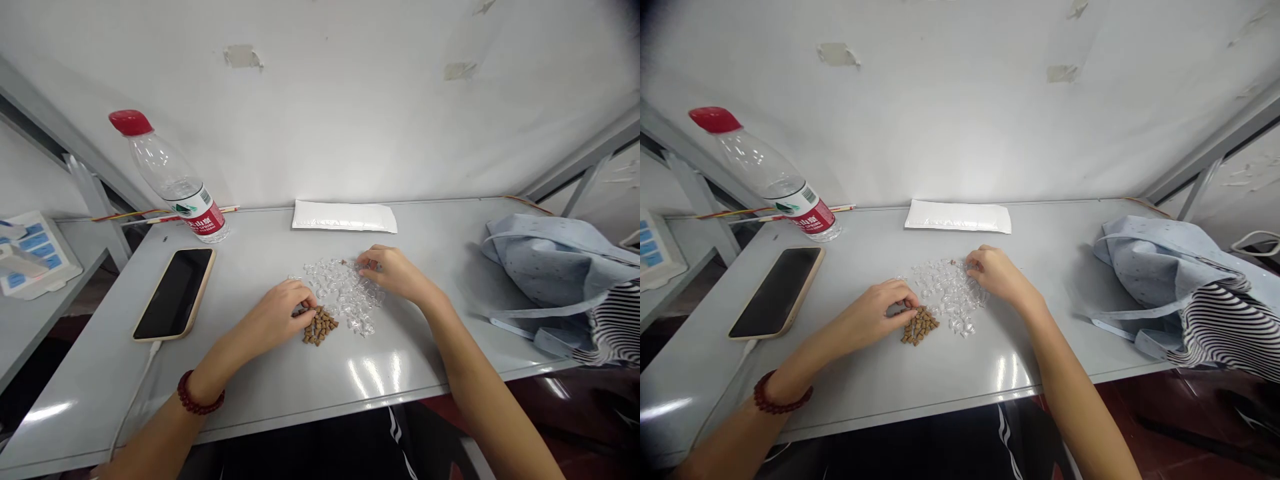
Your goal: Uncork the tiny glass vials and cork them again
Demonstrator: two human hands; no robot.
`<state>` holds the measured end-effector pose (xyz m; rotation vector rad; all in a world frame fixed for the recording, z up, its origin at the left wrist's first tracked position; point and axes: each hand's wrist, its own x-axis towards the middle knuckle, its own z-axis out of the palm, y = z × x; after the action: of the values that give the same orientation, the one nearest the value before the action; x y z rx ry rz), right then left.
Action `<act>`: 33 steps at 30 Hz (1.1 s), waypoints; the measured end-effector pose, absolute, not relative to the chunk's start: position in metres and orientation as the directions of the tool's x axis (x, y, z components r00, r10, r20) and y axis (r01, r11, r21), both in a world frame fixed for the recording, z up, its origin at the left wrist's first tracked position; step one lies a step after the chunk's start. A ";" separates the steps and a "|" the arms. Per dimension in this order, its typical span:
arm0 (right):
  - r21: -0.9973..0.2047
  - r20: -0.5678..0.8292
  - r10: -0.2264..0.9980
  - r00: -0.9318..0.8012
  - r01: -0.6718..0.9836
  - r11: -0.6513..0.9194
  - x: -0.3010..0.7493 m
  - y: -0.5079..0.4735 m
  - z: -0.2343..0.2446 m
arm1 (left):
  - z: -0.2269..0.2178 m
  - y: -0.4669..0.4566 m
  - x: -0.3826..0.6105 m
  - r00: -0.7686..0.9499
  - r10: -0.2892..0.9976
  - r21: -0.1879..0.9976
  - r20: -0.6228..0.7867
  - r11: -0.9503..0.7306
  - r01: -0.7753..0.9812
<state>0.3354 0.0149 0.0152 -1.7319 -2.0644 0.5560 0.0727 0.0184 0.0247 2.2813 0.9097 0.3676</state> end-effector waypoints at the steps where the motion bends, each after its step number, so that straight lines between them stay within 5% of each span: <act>1: -0.530 0.039 0.986 -0.162 0.833 0.158 0.336 0.015 0.015 | 0.025 0.018 0.073 0.725 0.689 0.664 0.023 -0.552 0.504; 7: -0.529 0.088 0.987 -0.135 0.833 0.161 0.336 0.013 0.021 | 0.024 0.018 0.073 0.673 0.737 0.725 0.062 -0.496 0.478; 12: -0.660 0.246 0.964 -0.101 0.711 0.243 0.325 0.010 0.031 | 0.026 0.019 0.074 0.545 0.834 0.842 0.091 -0.357 0.406; 19: -0.804 0.250 0.923 -0.292 0.469 0.366 0.294 0.002 0.026 | 0.030 0.018 0.078 0.447 0.892 0.916 0.062 -0.229 0.330; 33: -0.798 0.289 0.904 -0.315 0.443 0.409 0.275 -0.004 0.023 | 0.024 0.016 0.079 0.445 0.895 0.971 0.017 -0.122 0.208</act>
<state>0.2747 -0.0035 0.0225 -1.1477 -1.9202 0.7845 0.0790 0.0157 0.0245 1.6116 0.9833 0.7919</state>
